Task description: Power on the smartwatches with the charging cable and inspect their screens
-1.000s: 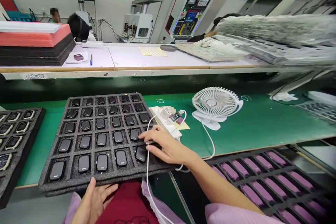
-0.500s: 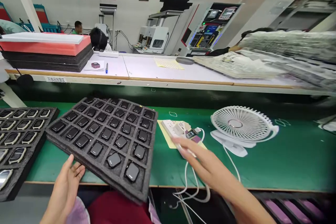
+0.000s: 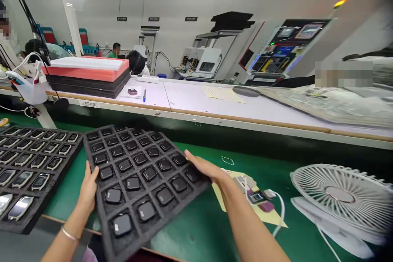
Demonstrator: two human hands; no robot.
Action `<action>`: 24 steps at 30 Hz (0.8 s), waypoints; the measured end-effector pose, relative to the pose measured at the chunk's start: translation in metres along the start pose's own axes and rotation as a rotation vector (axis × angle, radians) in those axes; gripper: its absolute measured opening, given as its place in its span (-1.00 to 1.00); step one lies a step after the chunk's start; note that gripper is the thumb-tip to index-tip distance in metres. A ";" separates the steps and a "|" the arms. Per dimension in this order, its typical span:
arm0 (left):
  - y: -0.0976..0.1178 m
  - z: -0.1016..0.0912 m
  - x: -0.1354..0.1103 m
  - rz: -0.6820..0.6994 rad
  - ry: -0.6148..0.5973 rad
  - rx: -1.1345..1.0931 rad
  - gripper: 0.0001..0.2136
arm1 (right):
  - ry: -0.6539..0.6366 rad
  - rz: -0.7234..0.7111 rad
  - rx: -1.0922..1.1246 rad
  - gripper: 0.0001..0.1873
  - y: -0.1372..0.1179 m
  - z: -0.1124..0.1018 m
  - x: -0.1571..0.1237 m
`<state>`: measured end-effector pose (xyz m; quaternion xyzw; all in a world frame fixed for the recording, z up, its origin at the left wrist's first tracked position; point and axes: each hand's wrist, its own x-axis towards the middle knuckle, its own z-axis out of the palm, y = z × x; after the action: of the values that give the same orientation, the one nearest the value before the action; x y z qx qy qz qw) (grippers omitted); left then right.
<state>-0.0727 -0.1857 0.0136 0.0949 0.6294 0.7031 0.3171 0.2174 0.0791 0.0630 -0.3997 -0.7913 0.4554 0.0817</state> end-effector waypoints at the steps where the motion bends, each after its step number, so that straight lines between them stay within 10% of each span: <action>1: 0.011 -0.006 0.010 -0.035 0.012 -0.051 -0.28 | -0.005 -0.035 -0.034 -0.21 0.006 0.009 -0.017; 6: 0.042 -0.019 0.036 -0.229 -0.117 -0.123 -0.41 | -0.006 0.010 -0.010 -0.22 0.041 0.054 -0.082; 10: 0.029 -0.006 0.032 -0.192 -0.228 -0.115 -0.36 | 0.245 0.051 0.250 -0.11 0.050 0.068 -0.062; 17: 0.018 -0.007 0.033 -0.082 -0.219 0.093 -0.36 | 0.221 0.217 0.299 -0.07 0.045 0.058 -0.034; 21: 0.055 0.006 0.056 0.372 -0.166 0.686 -0.41 | 0.464 -0.089 -0.200 -0.08 0.015 0.035 -0.014; 24: 0.092 0.043 0.098 0.676 -0.202 1.243 -0.58 | 0.202 -0.456 -0.434 -0.51 -0.044 0.032 0.041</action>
<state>-0.1563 -0.0952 0.0831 0.5126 0.8173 0.2620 0.0257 0.1499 0.0752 0.0699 -0.2636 -0.9268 0.2044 0.1723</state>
